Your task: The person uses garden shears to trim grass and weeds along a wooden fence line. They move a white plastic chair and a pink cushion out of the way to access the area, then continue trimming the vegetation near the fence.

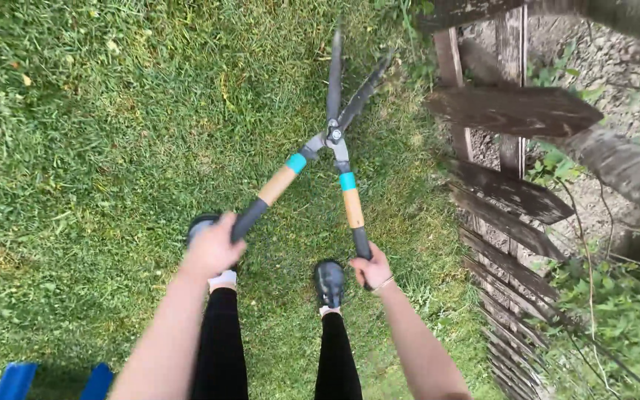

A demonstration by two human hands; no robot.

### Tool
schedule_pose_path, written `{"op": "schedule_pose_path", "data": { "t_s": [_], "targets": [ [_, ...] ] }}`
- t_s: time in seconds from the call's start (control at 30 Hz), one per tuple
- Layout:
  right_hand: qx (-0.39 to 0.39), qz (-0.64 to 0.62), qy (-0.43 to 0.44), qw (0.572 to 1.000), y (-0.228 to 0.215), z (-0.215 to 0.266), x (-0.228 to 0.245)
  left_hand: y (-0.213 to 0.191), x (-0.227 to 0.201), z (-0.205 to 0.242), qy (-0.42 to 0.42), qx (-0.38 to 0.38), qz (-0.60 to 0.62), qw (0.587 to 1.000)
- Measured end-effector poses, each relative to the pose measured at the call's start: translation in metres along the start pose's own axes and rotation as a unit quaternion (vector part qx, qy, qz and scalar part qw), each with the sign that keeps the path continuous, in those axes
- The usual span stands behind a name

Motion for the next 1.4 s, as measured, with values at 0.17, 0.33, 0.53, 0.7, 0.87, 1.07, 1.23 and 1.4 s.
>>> {"op": "schedule_pose_path", "data": {
  "t_s": [0.17, 0.33, 0.53, 0.7, 0.87, 1.07, 1.23, 1.4],
  "targets": [
    [0.002, -0.028, 0.026, 0.999, 0.024, -0.002, 0.065, -0.123, -0.04, 0.002, 0.01, 0.016, -0.149, 0.989],
    [-0.017, -0.105, 0.034, 0.994, 0.089, -0.051, 0.082, -0.228, -0.09, -0.007, -0.006, -0.023, -0.176, 0.984],
    [-0.022, -0.262, 0.031, 0.964, 0.195, -0.093, 0.088, -0.313, -0.145, 0.009, 0.008, -0.075, -0.277, 0.958],
    [-0.04, -0.33, 0.033, 0.943, 0.263, -0.089, 0.144, -0.36, -0.156, 0.017, 0.021, -0.116, -0.312, 0.943],
    [-0.005, -0.372, 0.084, 0.924, 0.312, -0.048, 0.208, -0.345, -0.138, 0.054, -0.07, -0.007, -0.185, 0.98],
    [-0.048, -0.191, 0.064, 0.978, 0.272, -0.042, 0.25, -0.238, -0.082, 0.043, -0.021, -0.019, 0.097, 0.995],
    [-0.025, -0.002, 0.133, 0.991, 0.222, 0.011, 0.234, -0.142, -0.064, 0.06, -0.015, -0.014, 0.181, 0.983],
    [0.079, 0.272, 0.164, 0.945, 0.193, 0.068, 0.204, -0.008, -0.026, 0.118, -0.004, -0.019, 0.365, 0.931]
  ]
}}
Point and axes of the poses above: each hand's wrist, its own z-axis away from the middle knuckle, its own y-axis out of the palm, x = y × z, the point moved 8 cm from there along -z, towards the middle knuckle, and after that the axes turned 12 degrees about x, right-handed, at the moved point
